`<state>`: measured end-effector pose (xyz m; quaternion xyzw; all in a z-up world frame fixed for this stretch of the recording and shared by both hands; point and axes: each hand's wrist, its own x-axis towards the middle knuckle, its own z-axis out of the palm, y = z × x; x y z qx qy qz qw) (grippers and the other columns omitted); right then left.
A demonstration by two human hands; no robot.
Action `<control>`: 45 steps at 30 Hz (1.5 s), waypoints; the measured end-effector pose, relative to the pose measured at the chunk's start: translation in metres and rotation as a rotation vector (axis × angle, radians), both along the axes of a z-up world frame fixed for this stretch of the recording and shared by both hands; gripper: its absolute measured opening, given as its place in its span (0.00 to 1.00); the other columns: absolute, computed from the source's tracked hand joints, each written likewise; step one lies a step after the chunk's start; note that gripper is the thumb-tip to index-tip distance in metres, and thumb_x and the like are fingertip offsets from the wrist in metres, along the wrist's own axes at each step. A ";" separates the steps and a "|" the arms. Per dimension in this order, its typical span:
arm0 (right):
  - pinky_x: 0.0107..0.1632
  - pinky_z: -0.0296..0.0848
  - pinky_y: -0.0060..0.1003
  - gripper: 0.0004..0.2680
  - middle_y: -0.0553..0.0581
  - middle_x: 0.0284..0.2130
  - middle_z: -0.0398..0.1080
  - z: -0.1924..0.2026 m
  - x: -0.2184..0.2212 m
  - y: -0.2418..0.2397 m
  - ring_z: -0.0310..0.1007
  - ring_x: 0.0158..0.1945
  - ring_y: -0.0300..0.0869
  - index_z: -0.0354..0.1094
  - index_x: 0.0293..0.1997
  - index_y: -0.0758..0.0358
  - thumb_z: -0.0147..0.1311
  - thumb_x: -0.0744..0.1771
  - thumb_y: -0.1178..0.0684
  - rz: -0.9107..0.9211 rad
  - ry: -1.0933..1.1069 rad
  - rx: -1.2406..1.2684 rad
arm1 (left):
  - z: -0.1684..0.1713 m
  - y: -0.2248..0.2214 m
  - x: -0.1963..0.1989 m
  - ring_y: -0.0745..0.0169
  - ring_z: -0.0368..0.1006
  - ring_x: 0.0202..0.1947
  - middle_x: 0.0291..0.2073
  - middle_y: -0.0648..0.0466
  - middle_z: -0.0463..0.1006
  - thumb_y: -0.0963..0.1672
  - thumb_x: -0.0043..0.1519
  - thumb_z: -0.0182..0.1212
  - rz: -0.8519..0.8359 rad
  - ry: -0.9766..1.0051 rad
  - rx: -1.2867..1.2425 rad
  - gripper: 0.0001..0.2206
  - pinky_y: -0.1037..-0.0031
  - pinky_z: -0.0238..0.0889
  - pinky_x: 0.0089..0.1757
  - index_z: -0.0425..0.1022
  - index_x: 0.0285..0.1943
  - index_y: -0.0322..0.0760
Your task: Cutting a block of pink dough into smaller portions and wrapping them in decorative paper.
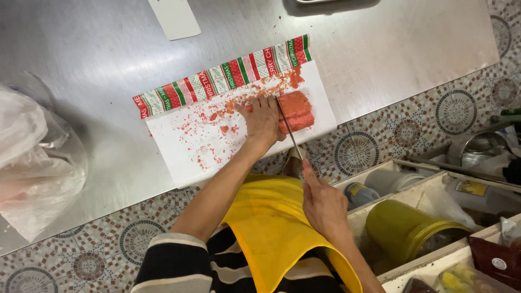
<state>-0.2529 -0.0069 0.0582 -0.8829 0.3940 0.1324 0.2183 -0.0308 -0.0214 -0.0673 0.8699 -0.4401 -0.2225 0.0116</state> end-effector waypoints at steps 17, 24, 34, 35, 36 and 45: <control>0.40 0.76 0.60 0.22 0.68 0.41 0.77 -0.015 0.052 -0.018 0.79 0.40 0.67 0.50 0.77 0.47 0.38 0.70 0.48 0.058 0.107 0.057 | -0.012 0.001 -0.002 0.45 0.61 0.59 0.55 0.45 0.67 0.51 0.44 0.72 0.014 -0.033 -0.056 0.42 0.16 0.37 0.55 0.57 0.67 0.30; 0.36 0.76 0.57 0.22 0.67 0.37 0.77 -0.035 0.027 -0.005 0.79 0.34 0.65 0.54 0.76 0.49 0.42 0.69 0.50 0.090 0.010 -0.065 | -0.020 -0.002 0.003 0.45 0.61 0.59 0.56 0.44 0.67 0.54 0.36 0.78 -0.014 -0.006 -0.014 0.50 0.15 0.39 0.54 0.56 0.67 0.30; 0.30 0.73 0.55 0.22 0.64 0.30 0.74 -0.108 -0.010 -0.001 0.76 0.27 0.63 0.59 0.73 0.49 0.42 0.67 0.53 0.103 -0.190 -0.196 | -0.008 -0.002 0.001 0.45 0.60 0.60 0.56 0.44 0.66 0.53 0.37 0.76 -0.031 -0.002 -0.028 0.49 0.23 0.49 0.52 0.57 0.67 0.30; 0.28 0.73 0.51 0.23 0.61 0.28 0.74 -0.126 0.007 -0.007 0.75 0.25 0.60 0.57 0.75 0.47 0.44 0.68 0.53 0.110 -0.297 -0.231 | -0.003 -0.003 0.002 0.44 0.61 0.60 0.56 0.44 0.67 0.52 0.37 0.77 -0.019 0.006 -0.003 0.49 0.19 0.45 0.52 0.57 0.68 0.30; 0.27 0.72 0.47 0.23 0.59 0.27 0.73 -0.144 0.024 -0.014 0.74 0.22 0.56 0.55 0.76 0.45 0.46 0.68 0.53 0.116 -0.403 -0.266 | 0.003 -0.004 0.003 0.44 0.61 0.60 0.56 0.44 0.67 0.51 0.37 0.78 -0.007 0.013 0.021 0.49 0.15 0.41 0.52 0.57 0.68 0.29; 0.22 0.66 0.39 0.22 0.58 0.21 0.68 -0.148 0.021 -0.008 0.66 0.16 0.50 0.56 0.76 0.52 0.46 0.69 0.57 0.126 -0.462 -0.273 | 0.015 -0.005 0.001 0.42 0.61 0.60 0.57 0.42 0.69 0.51 0.37 0.81 -0.001 0.006 0.029 0.52 0.11 0.36 0.52 0.55 0.69 0.29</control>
